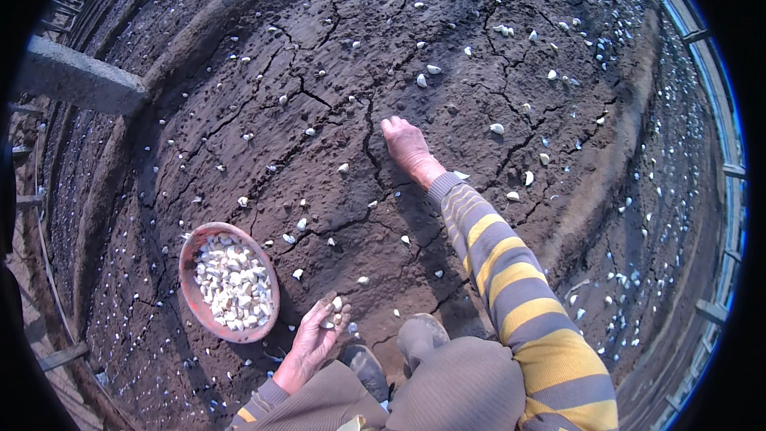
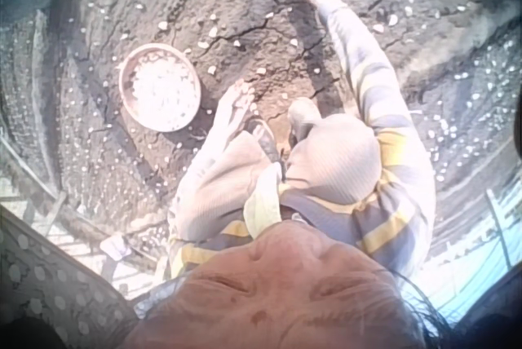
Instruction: The person plants small white seeds one by one into prepared furrows in a tilled field. They hold a bowl of seeds in the left hand and place each seed into the soil with the right hand, moving along the row.
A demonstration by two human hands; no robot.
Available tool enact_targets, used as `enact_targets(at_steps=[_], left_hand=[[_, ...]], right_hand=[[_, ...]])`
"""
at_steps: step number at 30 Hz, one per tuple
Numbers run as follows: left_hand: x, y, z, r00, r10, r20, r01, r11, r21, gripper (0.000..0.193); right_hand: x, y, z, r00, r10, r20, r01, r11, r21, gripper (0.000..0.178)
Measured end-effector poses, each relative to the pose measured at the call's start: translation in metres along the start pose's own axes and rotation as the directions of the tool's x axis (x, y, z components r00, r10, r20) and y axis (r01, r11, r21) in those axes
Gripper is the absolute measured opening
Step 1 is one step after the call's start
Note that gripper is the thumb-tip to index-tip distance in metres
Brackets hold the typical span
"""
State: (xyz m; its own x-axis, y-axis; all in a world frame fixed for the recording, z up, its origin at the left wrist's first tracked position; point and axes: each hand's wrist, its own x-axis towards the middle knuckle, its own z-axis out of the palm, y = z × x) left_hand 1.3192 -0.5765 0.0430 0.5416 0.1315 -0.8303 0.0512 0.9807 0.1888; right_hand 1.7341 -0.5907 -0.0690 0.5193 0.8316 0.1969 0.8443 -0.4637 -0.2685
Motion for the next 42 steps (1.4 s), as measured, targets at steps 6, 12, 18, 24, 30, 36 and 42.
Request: enact_targets(at_steps=[6, 12, 18, 24, 30, 36, 42], left_hand=[[0.002, 0.008, 0.011, 1.0, 0.016, 0.021, -0.016, 1.0, 0.009, 0.033], [0.006, 0.015, 0.016, 0.997, 0.058, -0.044, -0.055, 0.997, 0.052, 0.029], [0.016, 0.006, 0.025, 0.999, 0.047, -0.009, -0.044, 0.982, 0.185, 0.032], [0.015, -0.01, 0.041, 0.999, 0.021, -0.043, 0.004, 0.858, 0.513, 0.031], [0.014, -0.03, 0.063, 0.984, -0.177, 0.023, 0.126, 0.78, 0.613, 0.037], [0.031, -0.034, 0.041, 0.975, -0.208, 0.083, 0.132, 0.834, 0.535, 0.037], [0.033, -0.036, 0.038, 0.976, -0.21, 0.056, 0.156, 0.857, 0.49, 0.037]], right_hand=[[0.013, -0.004, 0.0, 0.977, -0.125, 0.173, 0.165, 0.956, -0.241, 0.008], [-0.041, -0.077, -0.052, 0.988, -0.007, 0.153, -0.032, 0.967, 0.251, 0.019], [-0.136, -0.159, -0.107, 0.754, -0.405, 0.518, -0.312, 0.472, 0.824, 0.03], [-0.178, -0.16, -0.117, 0.841, -0.342, 0.419, 0.072, 0.838, 0.541, 0.013], [-0.216, -0.125, -0.145, 0.776, -0.247, 0.58, -0.181, 0.794, 0.58, 0.026], [-0.26, 0.003, -0.142, 0.823, 0.384, 0.419, -0.512, 0.82, 0.256, 0.023], [-0.266, 0.024, -0.123, 0.91, 0.263, 0.319, -0.265, 0.964, -0.04, 0.015]])
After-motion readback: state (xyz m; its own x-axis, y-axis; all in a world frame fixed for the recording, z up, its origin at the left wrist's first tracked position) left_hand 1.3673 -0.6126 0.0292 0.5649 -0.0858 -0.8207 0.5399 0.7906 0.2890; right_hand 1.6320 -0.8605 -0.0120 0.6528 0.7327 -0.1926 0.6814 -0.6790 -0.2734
